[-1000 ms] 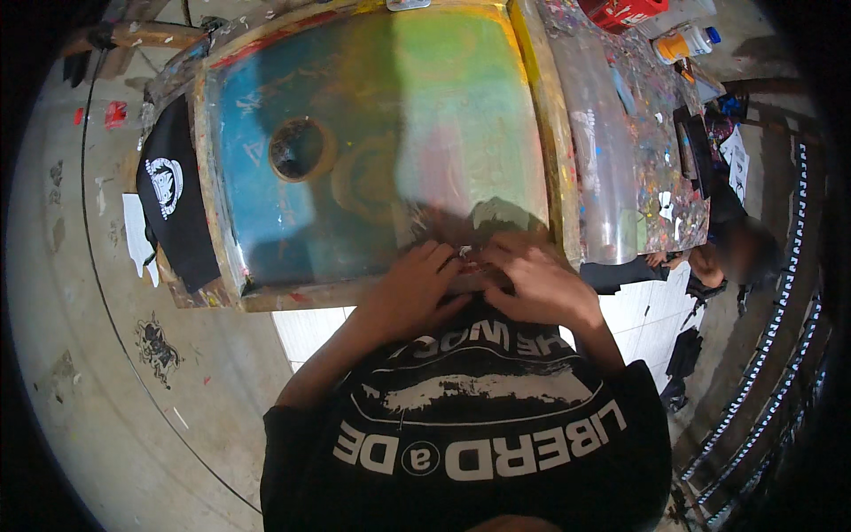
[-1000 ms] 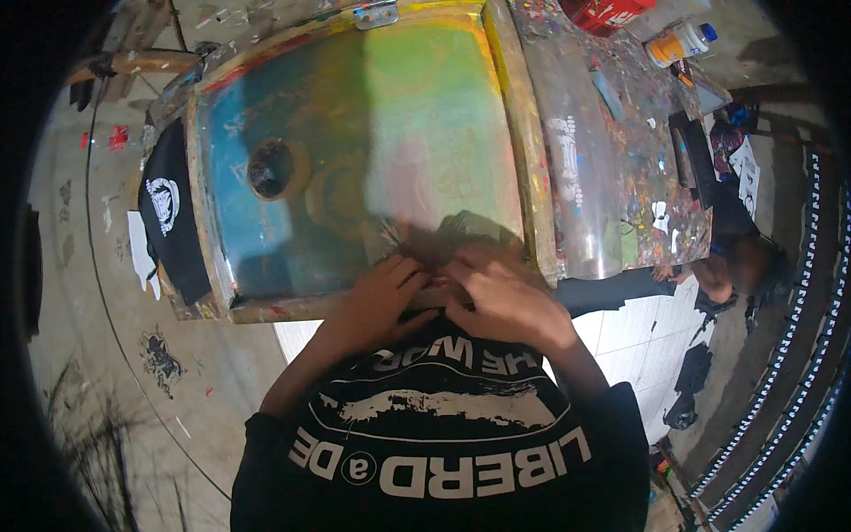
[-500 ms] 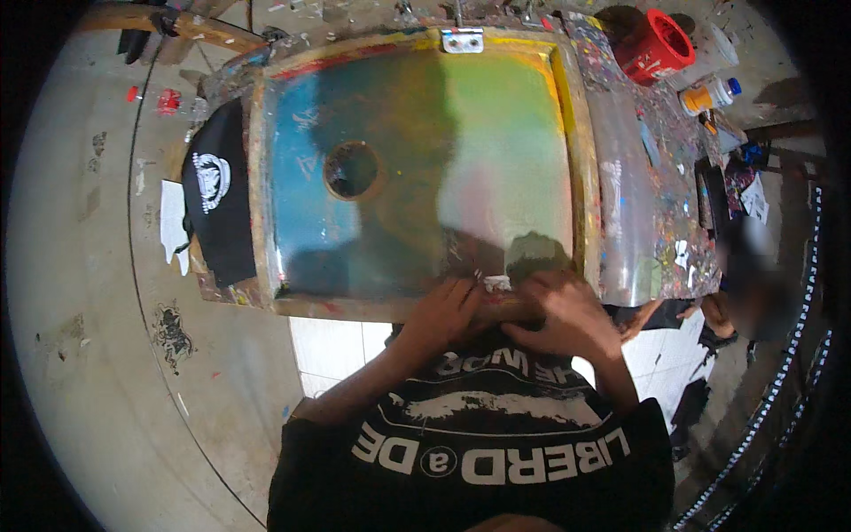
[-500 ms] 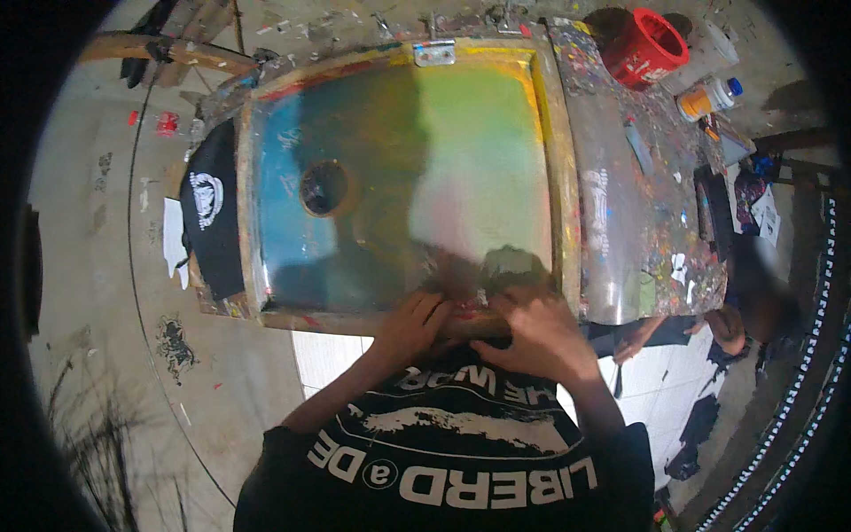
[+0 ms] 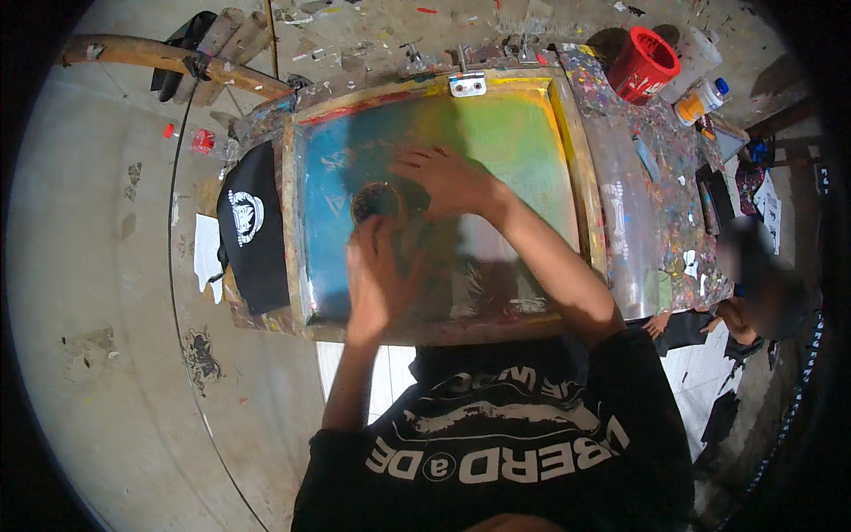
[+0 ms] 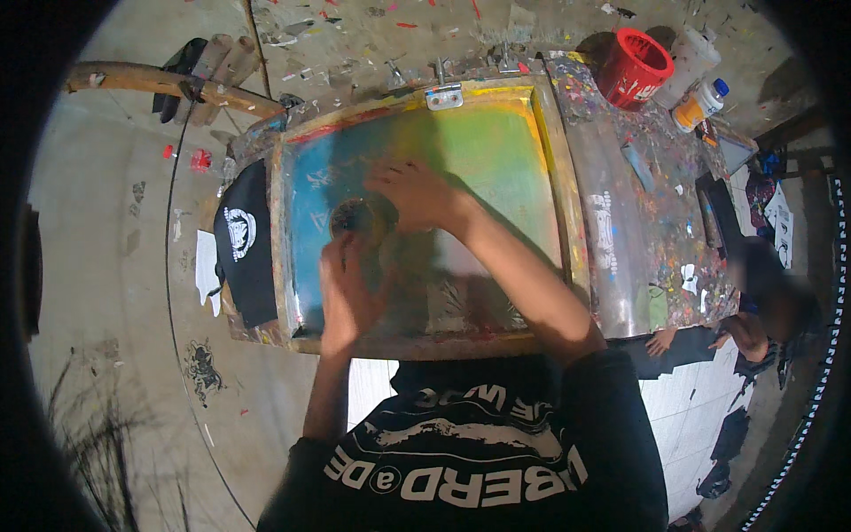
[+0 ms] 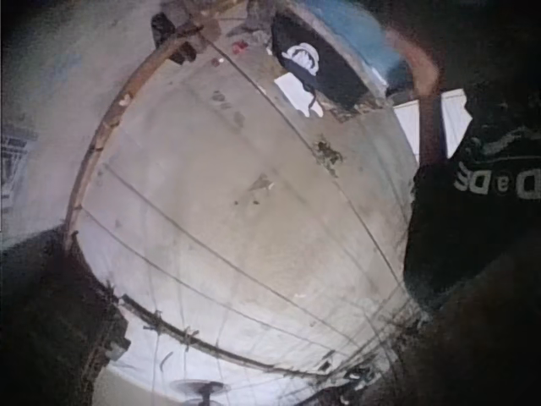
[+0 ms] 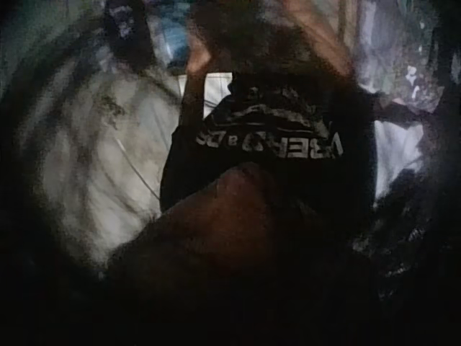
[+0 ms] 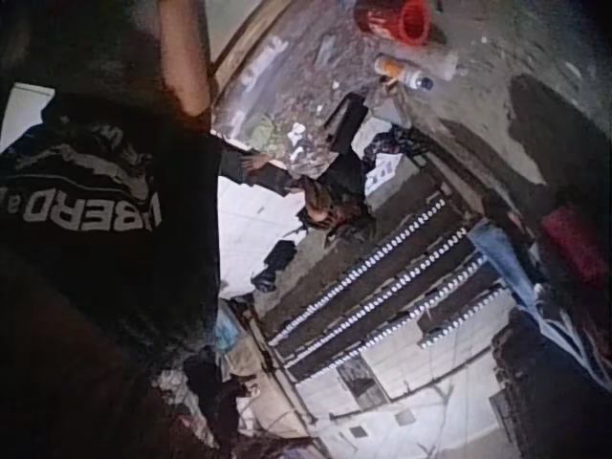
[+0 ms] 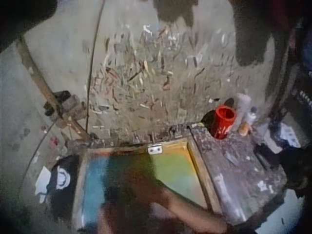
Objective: The person secures a screen printing frame onto a workbench using clamps. They then apply masking tape to the edges of the screen mesh, smoothing it down with their fingers. Finally, they lift the frame and wipe the mesh surface with a blue cloth.
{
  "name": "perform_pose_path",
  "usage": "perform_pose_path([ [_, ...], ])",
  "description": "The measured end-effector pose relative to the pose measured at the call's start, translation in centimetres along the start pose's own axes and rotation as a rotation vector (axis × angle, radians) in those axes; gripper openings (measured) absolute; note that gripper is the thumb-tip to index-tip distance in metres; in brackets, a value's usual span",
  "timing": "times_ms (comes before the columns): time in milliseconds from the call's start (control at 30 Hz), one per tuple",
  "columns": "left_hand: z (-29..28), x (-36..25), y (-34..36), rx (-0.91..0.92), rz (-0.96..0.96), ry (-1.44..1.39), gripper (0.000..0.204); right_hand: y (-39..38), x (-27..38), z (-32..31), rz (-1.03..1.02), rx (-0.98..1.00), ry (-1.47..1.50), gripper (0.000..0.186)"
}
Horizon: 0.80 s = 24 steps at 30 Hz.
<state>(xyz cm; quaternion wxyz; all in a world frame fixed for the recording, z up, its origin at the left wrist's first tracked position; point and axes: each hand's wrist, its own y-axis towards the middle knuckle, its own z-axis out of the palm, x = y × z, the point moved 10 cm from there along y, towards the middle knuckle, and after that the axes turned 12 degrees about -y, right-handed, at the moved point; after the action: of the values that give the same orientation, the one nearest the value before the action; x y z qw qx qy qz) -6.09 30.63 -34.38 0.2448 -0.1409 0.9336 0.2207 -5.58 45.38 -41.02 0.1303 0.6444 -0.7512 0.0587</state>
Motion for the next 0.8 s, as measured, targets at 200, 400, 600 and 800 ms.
perform_pose_path([
  [200, 2.7, 3.5, 1.3, 0.207, 0.157, 0.115, 0.027, -0.9, 0.2, 0.6, 0.010, -0.200, 0.181, 0.067],
  [400, 2.8, 4.0, 0.5, 0.191, 0.200, 0.097, 0.019, -1.1, -0.7, 2.1, 0.047, -0.129, 0.328, 0.070],
  [600, 2.4, 3.7, 0.3, 0.180, 0.232, 0.081, 0.018, -1.3, 0.5, -0.3, -0.076, -0.203, 0.590, 0.073],
  [800, 2.2, 3.4, -0.9, 0.174, 0.175, 0.064, 0.016, -3.0, 0.6, -1.4, 0.074, -0.314, 0.670, 0.048],
])
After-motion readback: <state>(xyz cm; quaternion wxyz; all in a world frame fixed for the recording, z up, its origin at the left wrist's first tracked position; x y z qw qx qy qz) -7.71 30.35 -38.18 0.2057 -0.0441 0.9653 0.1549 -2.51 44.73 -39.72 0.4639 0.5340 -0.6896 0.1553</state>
